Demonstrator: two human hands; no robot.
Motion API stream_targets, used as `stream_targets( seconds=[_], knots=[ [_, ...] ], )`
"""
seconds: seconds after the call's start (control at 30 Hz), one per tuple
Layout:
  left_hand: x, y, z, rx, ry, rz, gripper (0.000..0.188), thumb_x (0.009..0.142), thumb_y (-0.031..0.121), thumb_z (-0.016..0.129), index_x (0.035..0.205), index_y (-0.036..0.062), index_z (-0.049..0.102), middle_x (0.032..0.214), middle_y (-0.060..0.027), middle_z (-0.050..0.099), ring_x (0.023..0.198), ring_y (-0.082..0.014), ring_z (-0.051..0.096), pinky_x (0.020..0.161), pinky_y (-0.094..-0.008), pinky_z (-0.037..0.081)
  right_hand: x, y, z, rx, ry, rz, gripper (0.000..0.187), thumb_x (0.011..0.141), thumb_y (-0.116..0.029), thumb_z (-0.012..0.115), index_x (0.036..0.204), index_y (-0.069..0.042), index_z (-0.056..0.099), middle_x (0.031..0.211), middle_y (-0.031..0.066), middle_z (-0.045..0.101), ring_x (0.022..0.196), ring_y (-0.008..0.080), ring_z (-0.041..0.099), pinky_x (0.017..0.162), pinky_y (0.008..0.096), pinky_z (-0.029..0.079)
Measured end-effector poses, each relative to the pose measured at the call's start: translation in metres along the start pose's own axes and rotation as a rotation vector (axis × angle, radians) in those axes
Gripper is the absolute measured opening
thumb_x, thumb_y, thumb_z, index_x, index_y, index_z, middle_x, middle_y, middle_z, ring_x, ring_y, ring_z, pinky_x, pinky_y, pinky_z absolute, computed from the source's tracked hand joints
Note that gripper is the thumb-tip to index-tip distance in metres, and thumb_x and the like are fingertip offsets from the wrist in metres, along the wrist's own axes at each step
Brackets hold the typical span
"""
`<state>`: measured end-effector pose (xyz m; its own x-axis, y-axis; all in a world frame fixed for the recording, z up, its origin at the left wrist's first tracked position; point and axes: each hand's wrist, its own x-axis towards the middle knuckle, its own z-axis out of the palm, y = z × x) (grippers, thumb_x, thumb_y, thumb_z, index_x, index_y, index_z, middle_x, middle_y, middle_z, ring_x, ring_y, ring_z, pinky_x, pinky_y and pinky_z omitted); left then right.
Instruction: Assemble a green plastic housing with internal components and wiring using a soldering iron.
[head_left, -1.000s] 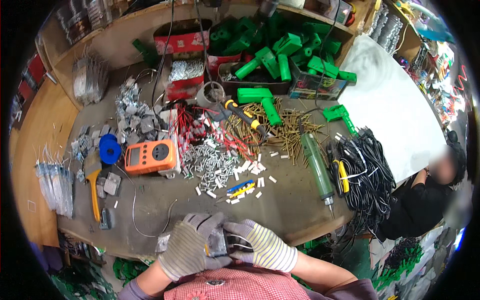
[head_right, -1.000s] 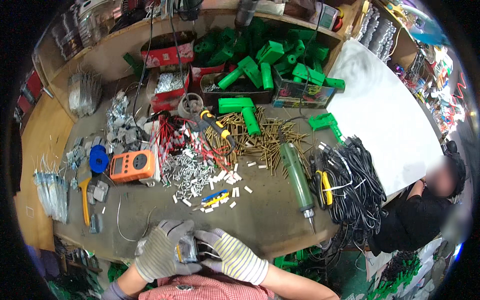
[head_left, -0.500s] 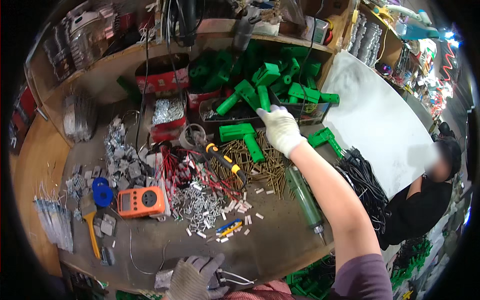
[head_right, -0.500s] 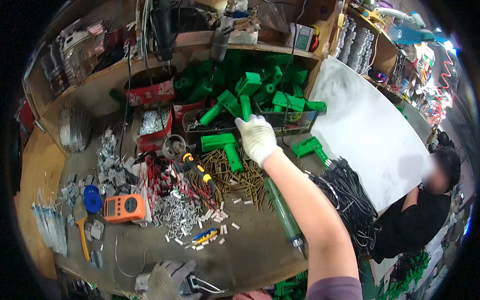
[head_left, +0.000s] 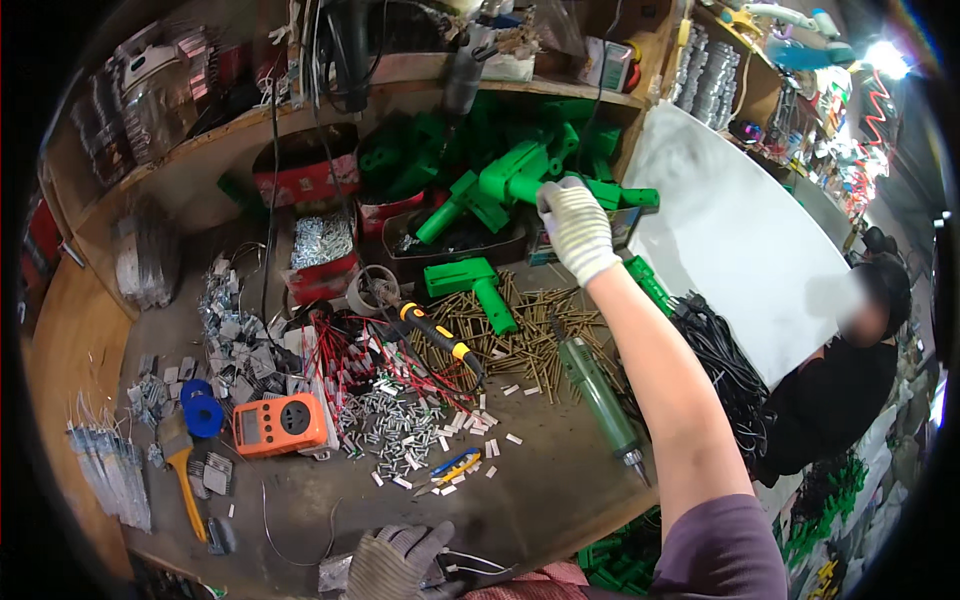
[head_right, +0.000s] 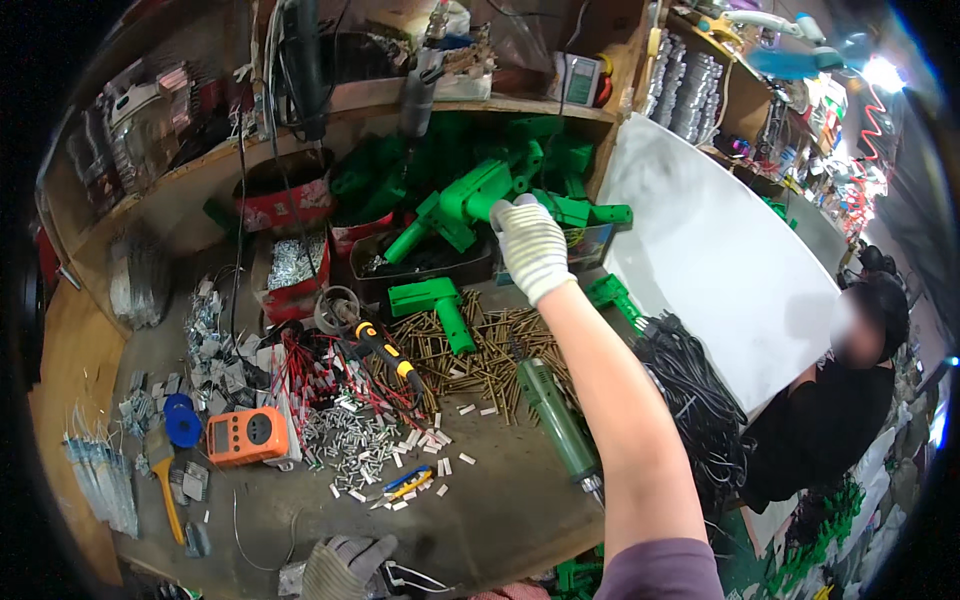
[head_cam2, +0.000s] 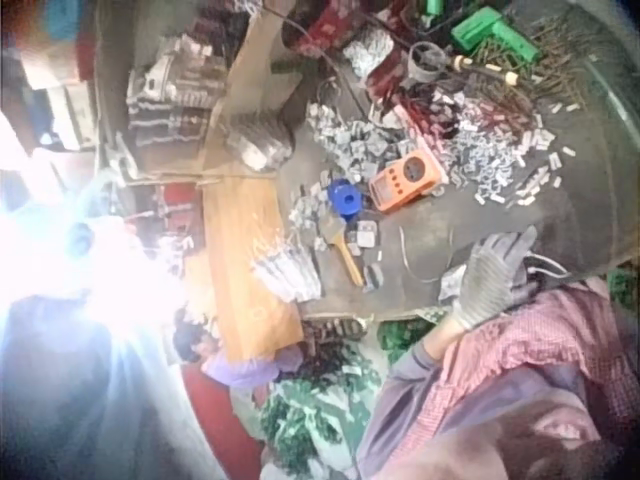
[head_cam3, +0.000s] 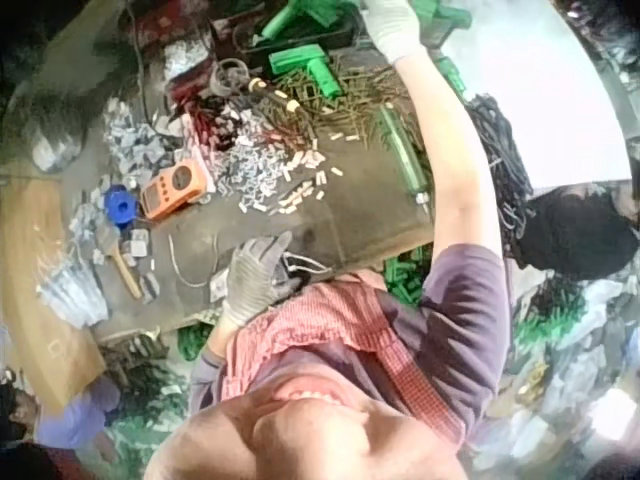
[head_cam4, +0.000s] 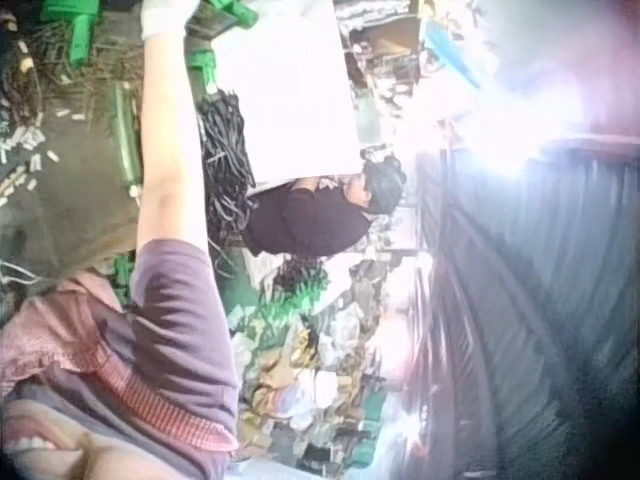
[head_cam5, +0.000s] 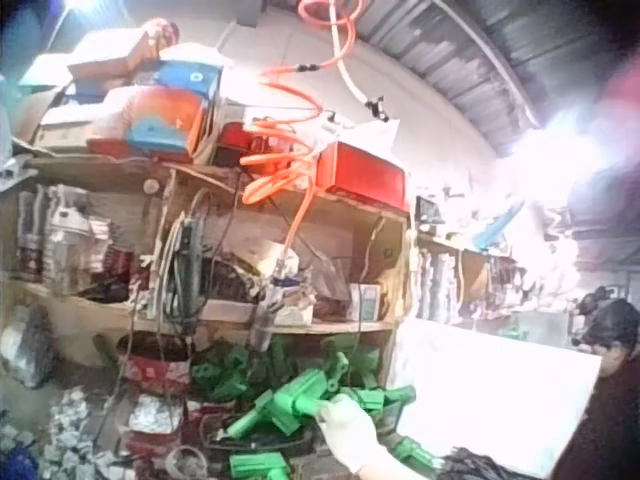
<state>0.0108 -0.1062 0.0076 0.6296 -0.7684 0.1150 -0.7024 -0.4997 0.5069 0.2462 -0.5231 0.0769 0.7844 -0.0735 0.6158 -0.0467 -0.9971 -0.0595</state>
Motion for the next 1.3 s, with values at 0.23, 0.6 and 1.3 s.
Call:
stream_targets(
  seconds=[0.23, 0.6, 1.3],
  knots=[
    [0.007, 0.001, -0.016, -0.295, 0.206, -0.062, 0.072, 0.067, 0.032, 0.083, 0.127, 0.0021, 0.057, 0.116, -0.0173, 0.061, 0.106, -0.0371, 0.057, 0.092, -0.0474, 0.045, -0.078, -0.037, -0.142, 1.006, 0.101, -0.085, 0.028, 0.082, -0.014, 0.070, 0.106, -0.006, 0.059, 0.099, 0.0072, 0.060, 0.095, 0.0198, 0.059, 0.088, 0.0353, 0.048],
    [0.009, 0.011, 0.008, -0.188, 0.310, -0.056, 0.079, 0.080, 0.009, 0.080, 0.142, -0.0032, 0.034, 0.122, -0.0168, 0.060, 0.099, -0.0235, 0.063, 0.087, -0.0361, 0.051, -0.186, -0.161, -0.132, 1.963, -0.545, 0.289, 0.077, 0.090, -0.025, 0.070, 0.152, -0.009, 0.027, 0.132, 0.0107, 0.048, 0.112, 0.0154, 0.054, 0.087, 0.0263, 0.053],
    [-0.013, 0.001, -0.008, -1.063, 0.624, -0.264, 0.070, 0.091, 0.060, 0.060, 0.134, 0.0062, 0.047, 0.101, -0.0077, 0.059, 0.080, -0.0184, 0.062, 0.067, -0.0332, 0.050, -0.195, -0.108, -0.160, 1.034, -0.547, 0.321, 0.072, 0.075, -0.024, 0.081, 0.137, -0.002, 0.052, 0.116, 0.0148, 0.062, 0.108, 0.0253, 0.062, 0.090, 0.0366, 0.052]
  ],
)
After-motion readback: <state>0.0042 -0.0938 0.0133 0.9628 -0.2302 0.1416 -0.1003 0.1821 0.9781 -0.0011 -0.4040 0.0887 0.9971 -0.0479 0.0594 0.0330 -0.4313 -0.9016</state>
